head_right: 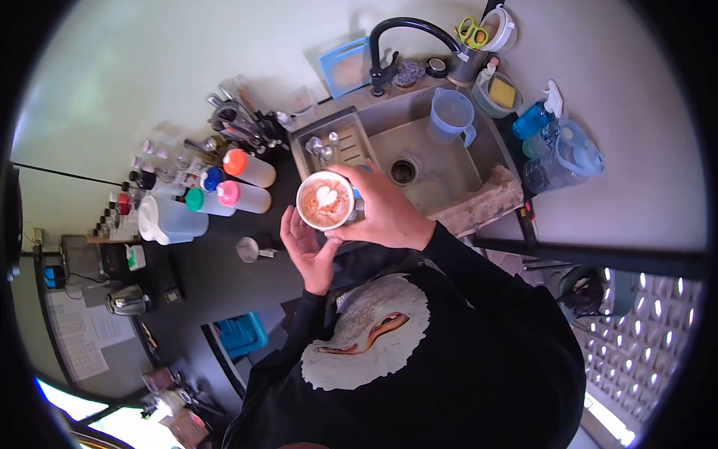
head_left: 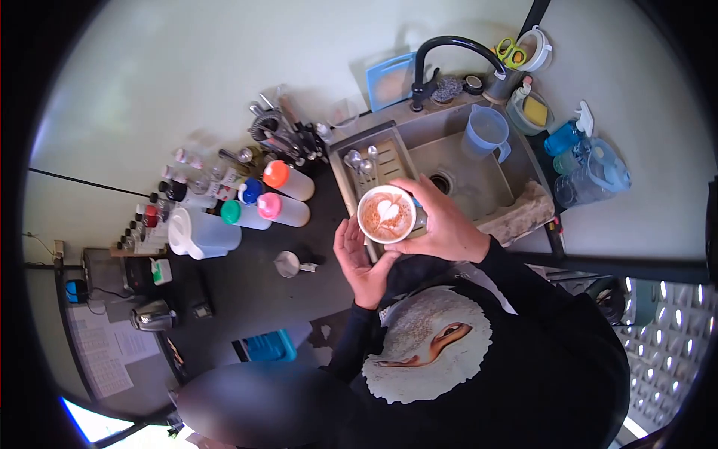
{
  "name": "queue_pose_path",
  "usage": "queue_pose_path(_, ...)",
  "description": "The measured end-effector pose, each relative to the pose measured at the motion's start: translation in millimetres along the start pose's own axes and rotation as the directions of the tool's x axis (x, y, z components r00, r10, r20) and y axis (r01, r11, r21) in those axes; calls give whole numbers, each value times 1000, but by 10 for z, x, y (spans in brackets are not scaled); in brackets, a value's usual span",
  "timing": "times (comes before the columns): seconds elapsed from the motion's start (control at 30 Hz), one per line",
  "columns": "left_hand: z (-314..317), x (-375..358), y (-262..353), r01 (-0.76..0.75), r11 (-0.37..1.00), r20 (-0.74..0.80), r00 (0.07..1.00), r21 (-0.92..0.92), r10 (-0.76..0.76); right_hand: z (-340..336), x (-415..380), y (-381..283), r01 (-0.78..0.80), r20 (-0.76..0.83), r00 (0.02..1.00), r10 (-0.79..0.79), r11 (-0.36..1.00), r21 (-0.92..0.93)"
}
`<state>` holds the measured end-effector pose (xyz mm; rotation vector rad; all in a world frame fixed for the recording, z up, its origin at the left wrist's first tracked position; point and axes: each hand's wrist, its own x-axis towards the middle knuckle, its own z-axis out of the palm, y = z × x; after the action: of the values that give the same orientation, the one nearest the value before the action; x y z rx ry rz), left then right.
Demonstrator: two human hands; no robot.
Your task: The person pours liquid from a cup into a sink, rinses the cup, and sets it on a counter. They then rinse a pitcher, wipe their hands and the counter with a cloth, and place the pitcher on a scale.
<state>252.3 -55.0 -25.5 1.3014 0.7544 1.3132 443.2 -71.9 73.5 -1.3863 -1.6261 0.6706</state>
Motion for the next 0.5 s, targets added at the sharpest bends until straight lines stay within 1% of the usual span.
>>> queue_pose_path(0.03,21,-87,-82,6,1000,-5,1000,-9,-6,-117,-29,119,-53,44,998,51,998,30)
queue_pose_path(0.07,28,-178,-168,-3,999,-21,1000,49,4,-239,-49,259,-60,71,996,58,998,31)
queue_pose_path(0.13,15,-418,-291,64,980,-115,992,188,-42,-405,-107,581,6,59,998,-2,998,-68)
queue_pose_path(0.17,-41,-570,-394,111,961,-194,979,254,-61,-481,-141,737,-37,96,995,41,999,-36)
queue_pose_path(0.2,-90,-706,-471,159,936,-269,960,315,-73,-556,-174,896,-42,112,993,46,999,-35)
queue_pose_path(0.23,-95,-811,-505,173,900,-327,944,399,-36,-623,-228,1047,-19,111,993,25,999,-49)
queue_pose_path(0.3,-287,-1092,-661,283,808,-433,901,517,-38,-734,-267,1340,17,106,994,-9,997,-72)
queue_pose_path(0.33,-396,-1198,-744,327,750,-476,879,575,-18,-751,-293,1507,8,113,994,0,998,-65)
queue_pose_path(0.37,-487,-1278,-797,339,745,-480,877,575,-28,-767,-322,1677,-19,123,992,26,998,-56)
queue_pose_path(0.43,-626,-1372,-895,428,455,-486,874,781,13,-791,-375,1978,-91,148,984,97,995,-51)
queue_pose_path(0.47,-643,-1445,-981,432,463,-491,871,774,7,-833,-446,2086,-91,153,983,100,994,-61)
queue_pose_path(0.5,-683,-1467,-1025,420,389,-457,889,820,4,-837,-458,2213,-118,162,979,123,992,-40)
